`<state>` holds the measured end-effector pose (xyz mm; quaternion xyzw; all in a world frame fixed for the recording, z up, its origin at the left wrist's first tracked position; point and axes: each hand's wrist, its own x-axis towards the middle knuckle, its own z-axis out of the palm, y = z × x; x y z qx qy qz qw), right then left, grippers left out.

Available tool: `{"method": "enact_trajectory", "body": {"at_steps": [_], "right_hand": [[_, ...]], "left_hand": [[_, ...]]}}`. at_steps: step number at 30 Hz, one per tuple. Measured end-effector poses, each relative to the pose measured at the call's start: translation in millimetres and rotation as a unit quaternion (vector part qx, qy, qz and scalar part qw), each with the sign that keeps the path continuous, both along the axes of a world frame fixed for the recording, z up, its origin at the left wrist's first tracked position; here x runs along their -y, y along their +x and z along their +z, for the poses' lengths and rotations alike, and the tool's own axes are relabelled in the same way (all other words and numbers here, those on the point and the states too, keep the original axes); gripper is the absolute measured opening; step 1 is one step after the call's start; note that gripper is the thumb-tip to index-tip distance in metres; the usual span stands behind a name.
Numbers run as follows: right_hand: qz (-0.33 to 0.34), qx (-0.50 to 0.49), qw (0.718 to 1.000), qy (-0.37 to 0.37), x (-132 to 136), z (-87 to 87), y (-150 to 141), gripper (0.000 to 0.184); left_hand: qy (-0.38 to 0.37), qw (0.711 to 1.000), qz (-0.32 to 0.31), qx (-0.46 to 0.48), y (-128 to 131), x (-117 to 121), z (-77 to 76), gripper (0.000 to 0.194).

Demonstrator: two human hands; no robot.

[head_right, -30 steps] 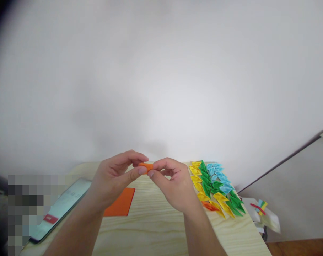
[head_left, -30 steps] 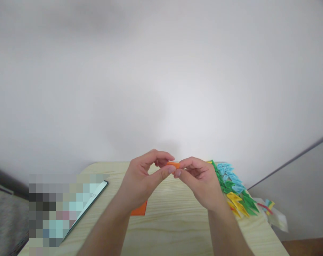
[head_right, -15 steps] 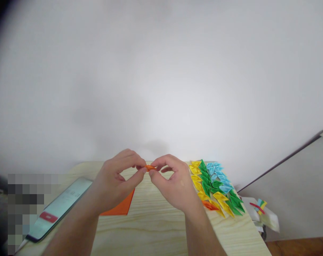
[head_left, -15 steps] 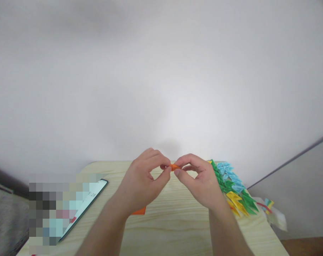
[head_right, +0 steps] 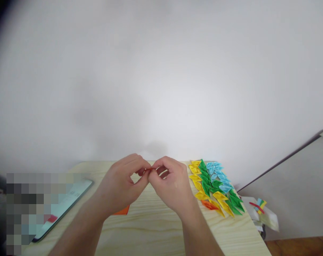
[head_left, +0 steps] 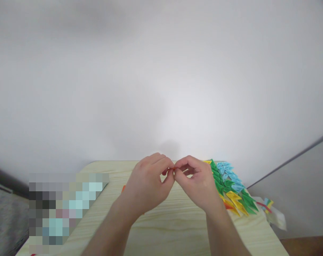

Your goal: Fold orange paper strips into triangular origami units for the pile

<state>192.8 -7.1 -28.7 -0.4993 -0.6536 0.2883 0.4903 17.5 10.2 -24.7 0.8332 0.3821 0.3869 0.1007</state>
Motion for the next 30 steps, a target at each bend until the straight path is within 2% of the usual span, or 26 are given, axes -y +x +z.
{"method": "enact_trajectory", "body": {"at_steps": [6, 14, 18, 22, 25, 30], "right_hand": [[-0.003, 0.009, 1.000, -0.015, -0.4, 0.5, 1.9, 0.010], [-0.016, -0.041, 0.999, -0.024, 0.6, 1.9, -1.7, 0.009], [-0.004, -0.099, 0.994, -0.034, -0.4, 2.0, -1.4, 0.010], [0.037, -0.206, 0.977, -0.037, -2.8, 2.6, 0.2, 0.009], [0.054, -0.271, 0.960, -0.037, -4.2, 2.9, 0.2, 0.008], [0.076, -0.322, 0.943, -0.035, -5.3, 2.0, -1.8, 0.005]], "left_hand": [[-0.026, 1.000, 0.001, -0.001, -0.1, 0.8, -0.1, 0.014], [-0.050, 0.996, -0.005, 0.068, 0.0, 0.8, -1.5, 0.014], [-0.064, 0.992, -0.011, 0.107, 0.3, 2.3, 2.0, 0.013], [-0.081, 0.982, -0.012, 0.170, -0.9, 4.6, 5.9, 0.012], [-0.077, 0.968, -0.030, 0.235, -2.7, 3.2, 6.4, 0.012], [-0.077, 0.939, -0.058, 0.330, -5.6, -1.7, 3.7, 0.012]]}}
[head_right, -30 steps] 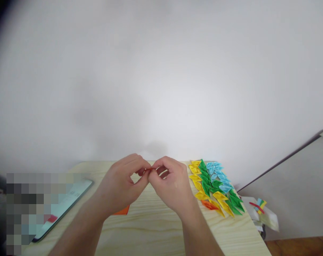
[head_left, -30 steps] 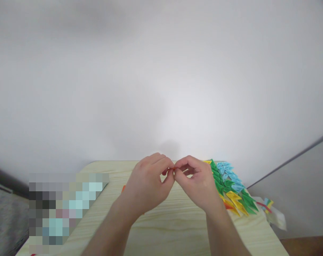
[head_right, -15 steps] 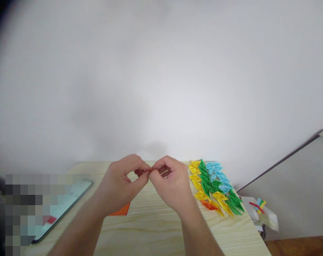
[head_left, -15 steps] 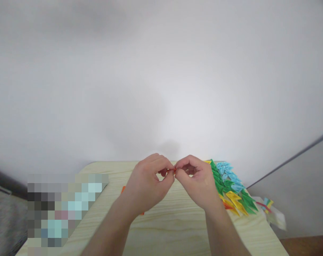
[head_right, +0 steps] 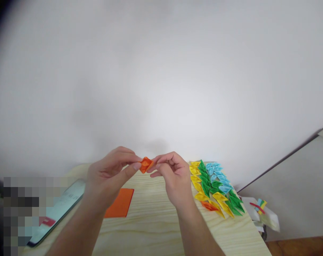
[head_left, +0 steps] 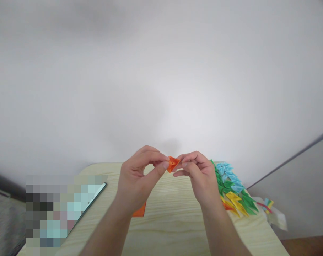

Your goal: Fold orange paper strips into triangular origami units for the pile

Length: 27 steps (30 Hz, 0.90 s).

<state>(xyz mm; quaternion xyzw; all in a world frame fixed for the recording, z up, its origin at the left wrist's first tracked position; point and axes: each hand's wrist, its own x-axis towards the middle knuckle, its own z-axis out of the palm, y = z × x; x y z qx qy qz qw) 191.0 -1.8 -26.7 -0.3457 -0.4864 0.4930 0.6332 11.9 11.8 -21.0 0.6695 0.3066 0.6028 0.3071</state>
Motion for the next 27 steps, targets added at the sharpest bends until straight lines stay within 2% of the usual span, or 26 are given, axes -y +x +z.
{"method": "enact_trajectory", "body": {"at_steps": [4, 7, 9, 13, 15, 21, 24, 27], "right_hand": [[0.012, -0.004, 1.000, -0.012, -0.2, 0.6, 2.4, 0.003], [0.034, 0.018, 0.998, -0.044, -0.4, 3.3, 8.2, 0.014], [0.064, 0.061, 0.993, -0.077, -1.0, 5.5, 12.9, 0.020], [0.147, 0.128, 0.972, -0.133, -2.2, 8.1, 19.7, 0.014], [0.164, 0.137, 0.966, -0.148, -2.4, 8.2, 20.2, 0.012], [0.207, 0.152, 0.957, -0.135, -2.5, 6.4, 17.5, 0.006], [0.214, 0.117, 0.962, -0.124, -3.1, 5.0, 19.1, 0.005], [0.192, 0.071, 0.972, -0.113, -4.0, 3.0, 20.9, 0.004]], "left_hand": [[0.004, 1.000, -0.007, -0.005, -2.9, -0.6, 0.8, 0.013], [0.003, 0.998, -0.037, -0.052, -6.0, 0.1, 4.5, 0.014], [0.000, 0.994, -0.064, -0.089, -8.7, 0.5, 7.1, 0.014], [-0.023, 0.984, -0.114, -0.132, -13.2, 1.0, 10.1, 0.013], [-0.036, 0.980, -0.140, -0.135, -14.0, 1.2, 10.8, 0.012], [-0.060, 0.975, -0.183, -0.108, -9.5, 1.6, 11.0, 0.009], [-0.079, 0.978, -0.180, -0.075, -6.9, 1.7, 9.1, 0.010], [-0.119, 0.978, -0.161, -0.059, -6.3, 1.7, 7.0, 0.016]]}}
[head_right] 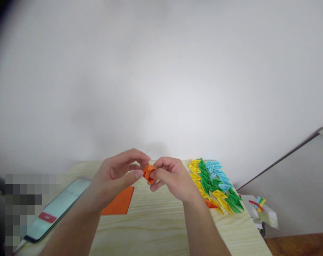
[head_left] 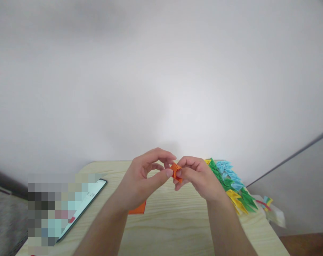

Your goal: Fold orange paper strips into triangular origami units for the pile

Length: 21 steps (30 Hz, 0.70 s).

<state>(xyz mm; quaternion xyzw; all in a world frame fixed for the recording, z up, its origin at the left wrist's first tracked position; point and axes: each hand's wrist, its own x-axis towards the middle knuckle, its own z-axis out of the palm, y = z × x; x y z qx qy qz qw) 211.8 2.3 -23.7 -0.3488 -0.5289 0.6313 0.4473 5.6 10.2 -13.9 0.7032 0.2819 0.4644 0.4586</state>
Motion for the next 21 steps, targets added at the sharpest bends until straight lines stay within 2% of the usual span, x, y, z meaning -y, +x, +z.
{"method": "enact_trajectory", "body": {"at_steps": [4, 8, 17, 21], "right_hand": [[-0.024, -0.016, 1.000, 0.004, -0.6, -1.0, -1.4, 0.007], [-0.048, 0.002, 0.999, 0.010, 0.6, 0.4, -5.4, 0.012], [-0.154, 0.094, 0.979, 0.091, 2.4, -5.9, -12.9, 0.017], [-0.176, 0.129, 0.971, 0.101, 2.6, -8.4, -12.1, 0.017]], "left_hand": [[-0.022, 0.998, 0.029, -0.058, 0.6, 0.5, 0.2, 0.008], [-0.019, 0.990, 0.081, -0.115, 3.8, 1.5, 3.1, 0.012], [0.053, 0.973, 0.155, -0.165, 11.3, 2.6, -1.6, 0.010], [0.094, 0.961, 0.184, -0.183, 13.5, 3.5, -4.0, 0.009]]}}
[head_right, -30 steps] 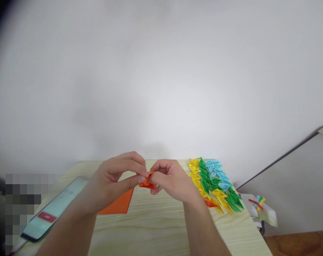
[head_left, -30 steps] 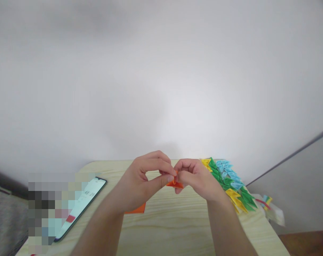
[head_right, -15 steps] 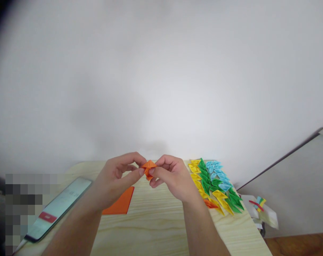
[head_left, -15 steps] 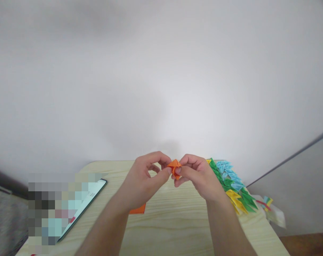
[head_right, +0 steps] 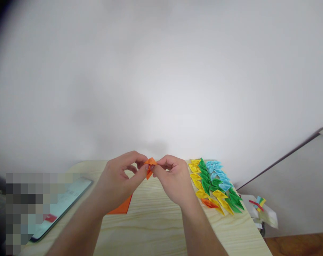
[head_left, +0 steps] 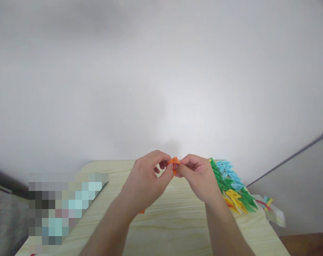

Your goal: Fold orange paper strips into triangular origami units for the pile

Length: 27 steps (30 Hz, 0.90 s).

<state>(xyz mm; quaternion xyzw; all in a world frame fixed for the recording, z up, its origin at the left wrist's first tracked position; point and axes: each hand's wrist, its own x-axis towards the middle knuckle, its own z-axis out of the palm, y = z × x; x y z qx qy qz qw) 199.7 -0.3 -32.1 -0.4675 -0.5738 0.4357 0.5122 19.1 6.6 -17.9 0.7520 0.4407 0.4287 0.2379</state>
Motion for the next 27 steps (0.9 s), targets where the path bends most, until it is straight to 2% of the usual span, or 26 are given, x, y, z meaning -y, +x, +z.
{"method": "enact_trajectory", "body": {"at_steps": [7, 14, 21, 27], "right_hand": [[-0.011, 0.007, 1.000, 0.005, -0.7, 0.7, -2.2, 0.017], [-0.011, 0.040, 0.999, 0.024, 5.0, 5.2, -5.2, 0.014], [-0.066, 0.125, 0.988, 0.064, 11.0, 9.2, -10.7, 0.021], [-0.131, 0.185, 0.966, 0.126, 13.2, 6.8, -16.1, 0.023]], "left_hand": [[0.025, 1.000, 0.016, -0.010, 1.3, 0.0, -2.8, 0.011], [-0.008, 0.999, 0.035, 0.036, 1.2, -1.1, -3.6, 0.010], [-0.055, 0.996, 0.042, 0.055, 1.3, -2.0, -6.6, 0.013], [0.023, 0.997, 0.073, -0.025, 8.6, 0.8, -8.4, 0.012]]}}
